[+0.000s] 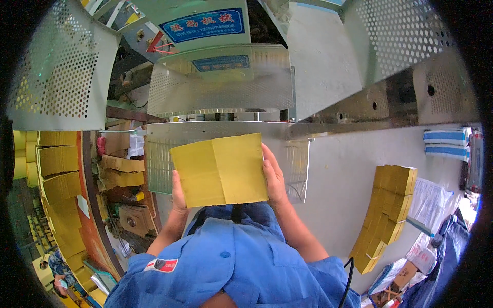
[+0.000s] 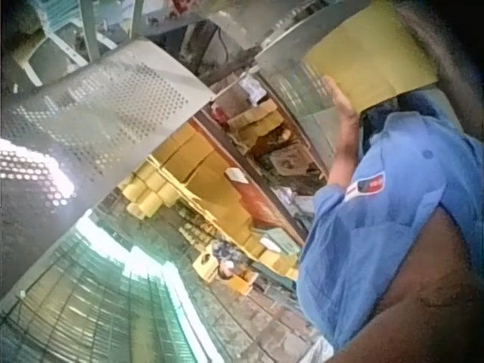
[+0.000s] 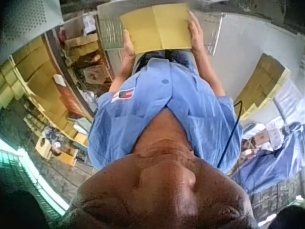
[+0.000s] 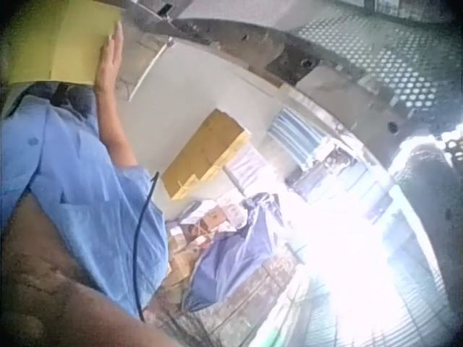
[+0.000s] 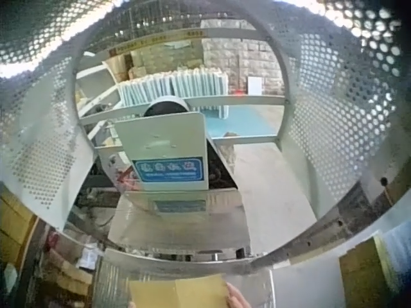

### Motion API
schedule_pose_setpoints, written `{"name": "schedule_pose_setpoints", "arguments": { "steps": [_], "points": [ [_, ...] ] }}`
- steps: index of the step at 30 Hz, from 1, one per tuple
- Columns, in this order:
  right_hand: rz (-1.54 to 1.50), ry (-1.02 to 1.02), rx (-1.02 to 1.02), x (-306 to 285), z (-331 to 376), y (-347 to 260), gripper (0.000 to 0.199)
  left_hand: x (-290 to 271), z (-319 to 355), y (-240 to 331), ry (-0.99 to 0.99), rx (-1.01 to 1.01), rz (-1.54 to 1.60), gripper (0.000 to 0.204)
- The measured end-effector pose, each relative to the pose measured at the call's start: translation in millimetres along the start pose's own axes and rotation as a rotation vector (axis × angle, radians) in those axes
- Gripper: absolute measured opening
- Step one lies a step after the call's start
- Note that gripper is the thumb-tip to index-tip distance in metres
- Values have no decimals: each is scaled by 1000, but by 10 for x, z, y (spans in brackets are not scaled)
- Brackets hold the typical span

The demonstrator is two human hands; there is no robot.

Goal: Measure, sort, and package stacks of yellow paper blocks using a scale and a strapping machine.

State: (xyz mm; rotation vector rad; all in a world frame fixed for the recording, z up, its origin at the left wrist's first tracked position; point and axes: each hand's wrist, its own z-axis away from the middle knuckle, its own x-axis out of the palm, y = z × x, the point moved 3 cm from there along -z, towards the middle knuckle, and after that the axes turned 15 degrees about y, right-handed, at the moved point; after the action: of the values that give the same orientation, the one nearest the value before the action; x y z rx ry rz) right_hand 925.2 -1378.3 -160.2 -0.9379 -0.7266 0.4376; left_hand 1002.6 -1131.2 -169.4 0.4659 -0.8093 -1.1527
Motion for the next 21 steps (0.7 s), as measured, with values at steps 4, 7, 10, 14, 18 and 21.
{"name": "schedule_pose_setpoints", "arguments": {
  "steps": [4, 7, 10, 14, 18, 21],
  "points": [
    [-77, 46, 13, -44, -161, -47, 53, 322, -148, 93, -113, 25, 8, 59],
    [-52, 77, -121, 10, -393, -255, 57, 674, -513, 315, -217, 39, 11, 55],
    [-74, 110, -95, 147, -695, -409, 55, 984, -937, 538, -389, 163, -39, 53],
    [-56, 107, -58, 109, -1047, -239, 57, 1160, -1318, 571, -374, 24, -41, 55],
    [25, 129, 12, 129, -1075, -295, 58, 1154, -1247, 696, -468, -5, -75, 58],
    [30, 184, 54, 67, -1137, -266, 58, 1170, -1271, 705, -421, 152, -111, 64]
  ]
}}
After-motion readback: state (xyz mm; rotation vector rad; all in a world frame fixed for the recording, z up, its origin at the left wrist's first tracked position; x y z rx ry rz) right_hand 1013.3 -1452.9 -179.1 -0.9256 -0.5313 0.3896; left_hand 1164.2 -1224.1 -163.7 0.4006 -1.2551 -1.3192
